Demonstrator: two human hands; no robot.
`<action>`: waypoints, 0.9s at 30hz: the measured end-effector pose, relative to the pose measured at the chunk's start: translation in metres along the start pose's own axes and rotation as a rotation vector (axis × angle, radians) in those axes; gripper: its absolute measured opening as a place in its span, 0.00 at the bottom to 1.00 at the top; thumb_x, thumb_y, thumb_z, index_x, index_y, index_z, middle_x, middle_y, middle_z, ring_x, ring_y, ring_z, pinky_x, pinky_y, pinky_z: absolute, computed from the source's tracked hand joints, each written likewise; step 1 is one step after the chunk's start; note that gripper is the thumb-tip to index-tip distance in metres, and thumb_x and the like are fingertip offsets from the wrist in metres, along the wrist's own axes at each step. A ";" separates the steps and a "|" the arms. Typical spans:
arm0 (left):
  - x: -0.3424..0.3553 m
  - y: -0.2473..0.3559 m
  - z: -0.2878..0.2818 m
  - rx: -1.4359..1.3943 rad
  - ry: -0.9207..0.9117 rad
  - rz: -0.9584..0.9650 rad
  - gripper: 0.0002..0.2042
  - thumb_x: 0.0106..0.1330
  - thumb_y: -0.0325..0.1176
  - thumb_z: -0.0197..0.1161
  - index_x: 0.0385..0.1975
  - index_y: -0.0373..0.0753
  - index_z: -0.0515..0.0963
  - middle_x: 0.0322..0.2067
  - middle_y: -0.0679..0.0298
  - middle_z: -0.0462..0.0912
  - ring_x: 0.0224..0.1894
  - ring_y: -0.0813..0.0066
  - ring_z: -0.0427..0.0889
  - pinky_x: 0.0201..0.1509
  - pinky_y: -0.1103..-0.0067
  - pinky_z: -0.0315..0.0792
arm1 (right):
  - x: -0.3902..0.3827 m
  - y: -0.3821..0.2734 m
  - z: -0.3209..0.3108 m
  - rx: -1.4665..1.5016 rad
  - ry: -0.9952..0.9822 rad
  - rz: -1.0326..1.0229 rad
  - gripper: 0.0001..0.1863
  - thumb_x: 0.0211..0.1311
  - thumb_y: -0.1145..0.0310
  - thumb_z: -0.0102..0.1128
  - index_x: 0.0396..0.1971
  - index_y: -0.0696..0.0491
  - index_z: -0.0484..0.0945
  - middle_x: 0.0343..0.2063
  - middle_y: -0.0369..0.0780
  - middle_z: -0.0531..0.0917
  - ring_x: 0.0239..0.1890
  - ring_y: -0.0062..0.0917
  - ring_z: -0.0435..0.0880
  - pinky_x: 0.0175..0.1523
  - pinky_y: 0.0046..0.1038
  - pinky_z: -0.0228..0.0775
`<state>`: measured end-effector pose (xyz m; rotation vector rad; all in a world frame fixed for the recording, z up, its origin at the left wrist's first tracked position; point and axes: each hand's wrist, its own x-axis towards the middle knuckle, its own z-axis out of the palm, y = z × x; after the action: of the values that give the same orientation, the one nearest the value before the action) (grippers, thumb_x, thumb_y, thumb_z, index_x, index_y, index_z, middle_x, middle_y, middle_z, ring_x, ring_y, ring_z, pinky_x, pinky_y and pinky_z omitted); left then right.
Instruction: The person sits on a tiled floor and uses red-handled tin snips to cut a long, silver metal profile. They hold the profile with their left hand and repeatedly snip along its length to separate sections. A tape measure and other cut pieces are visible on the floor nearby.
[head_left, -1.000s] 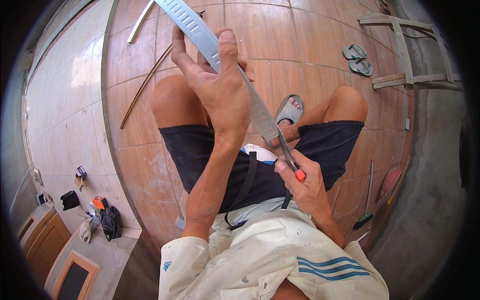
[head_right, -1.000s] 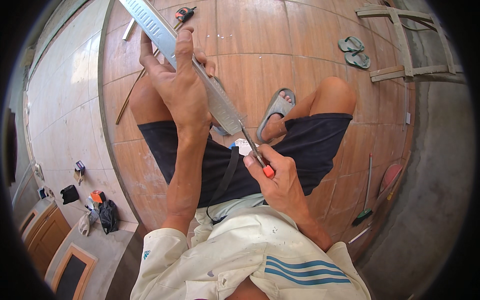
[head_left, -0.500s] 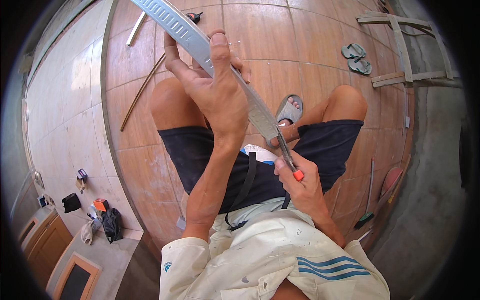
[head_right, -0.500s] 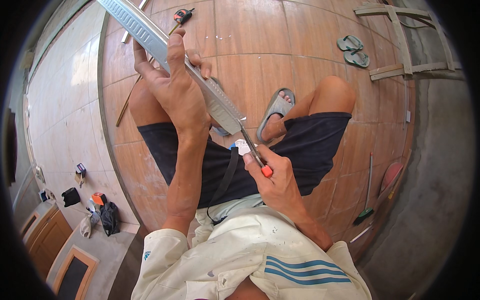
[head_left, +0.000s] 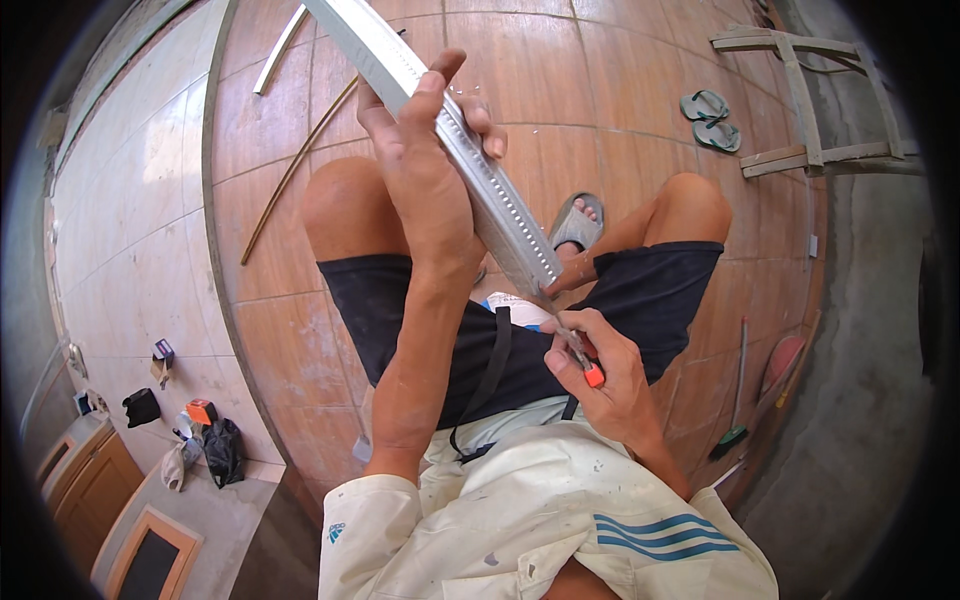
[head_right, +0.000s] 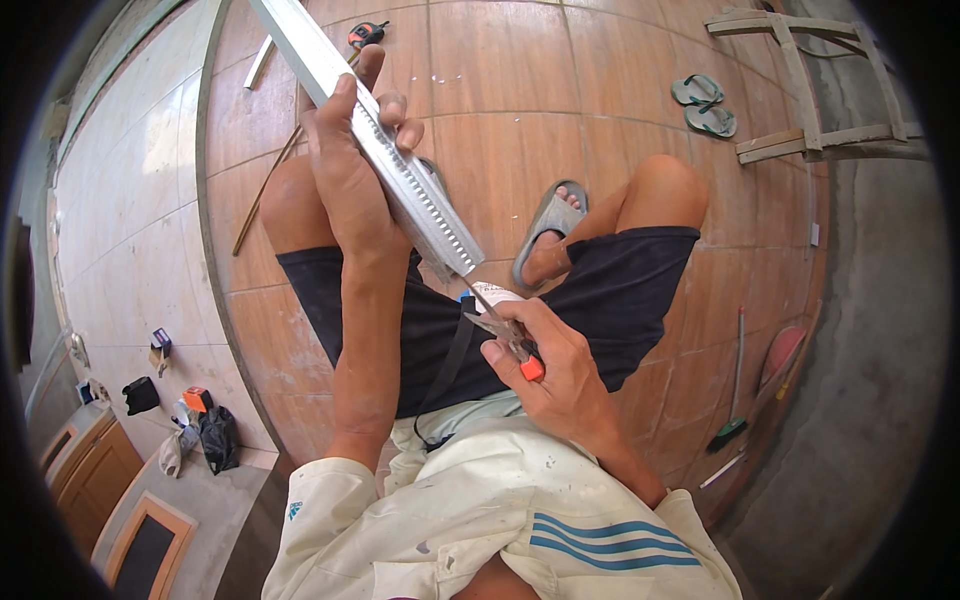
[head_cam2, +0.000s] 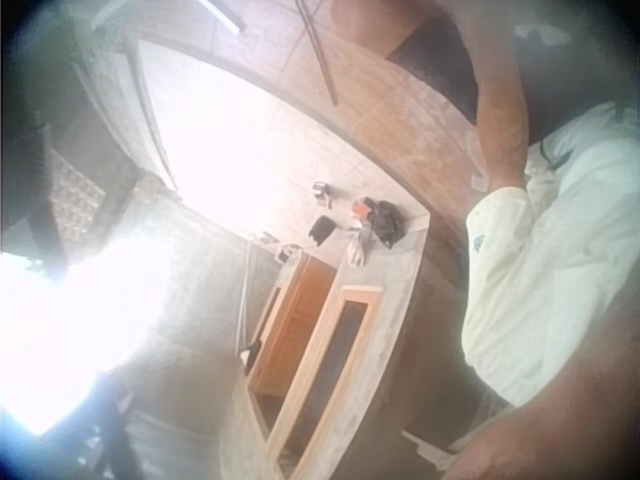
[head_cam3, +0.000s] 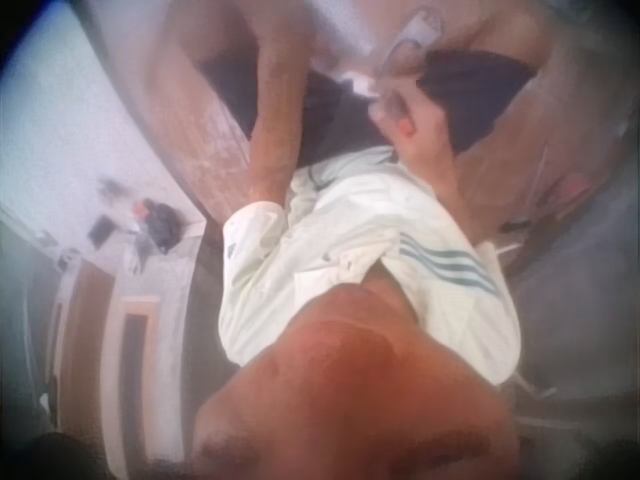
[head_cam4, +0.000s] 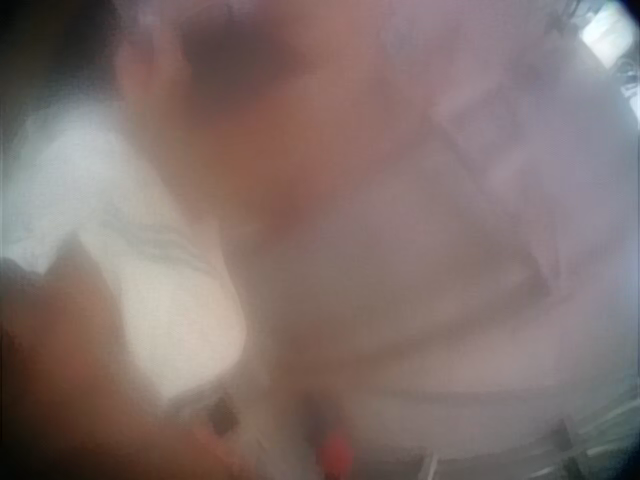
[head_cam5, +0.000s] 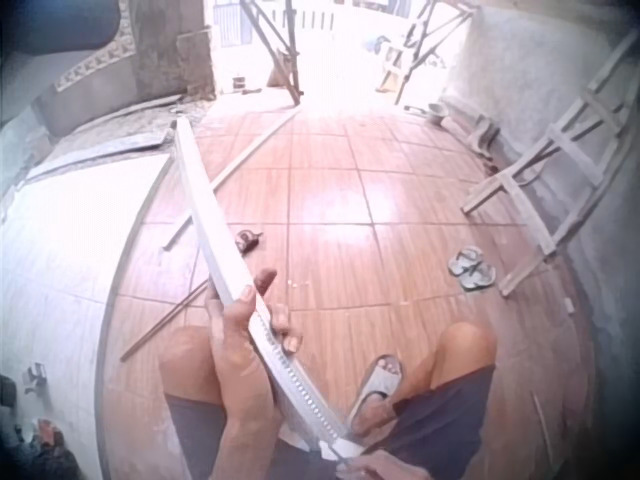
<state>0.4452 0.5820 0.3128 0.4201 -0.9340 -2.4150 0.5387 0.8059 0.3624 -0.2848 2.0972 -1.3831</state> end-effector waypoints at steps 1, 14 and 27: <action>0.003 -0.001 -0.006 -0.029 0.008 -0.040 0.29 0.81 0.42 0.55 0.75 0.41 0.51 0.55 0.54 0.78 0.35 0.78 0.79 0.31 0.80 0.78 | 0.000 0.000 -0.003 -0.050 -0.035 -0.012 0.14 0.75 0.65 0.65 0.51 0.58 0.80 0.28 0.38 0.78 0.31 0.19 0.74 0.40 0.25 0.67; 0.011 -0.002 -0.013 -0.383 -0.192 -0.218 0.18 0.83 0.48 0.48 0.53 0.38 0.65 0.46 0.64 0.74 0.28 0.82 0.69 0.25 0.82 0.69 | -0.003 -0.009 -0.004 0.130 -0.228 0.144 0.10 0.76 0.65 0.62 0.46 0.58 0.80 0.23 0.38 0.74 0.26 0.21 0.71 0.36 0.28 0.65; 0.010 0.000 -0.003 -0.339 -0.321 -0.163 0.27 0.86 0.56 0.46 0.73 0.43 0.61 0.39 0.70 0.71 0.22 0.92 0.70 0.19 0.93 0.70 | 0.006 -0.024 -0.004 0.043 -0.248 0.123 0.11 0.77 0.65 0.61 0.41 0.59 0.79 0.21 0.40 0.73 0.24 0.23 0.71 0.34 0.28 0.66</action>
<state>0.4384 0.5747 0.3099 -0.0183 -0.6120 -2.7782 0.5284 0.7955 0.3825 -0.2887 1.8486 -1.2506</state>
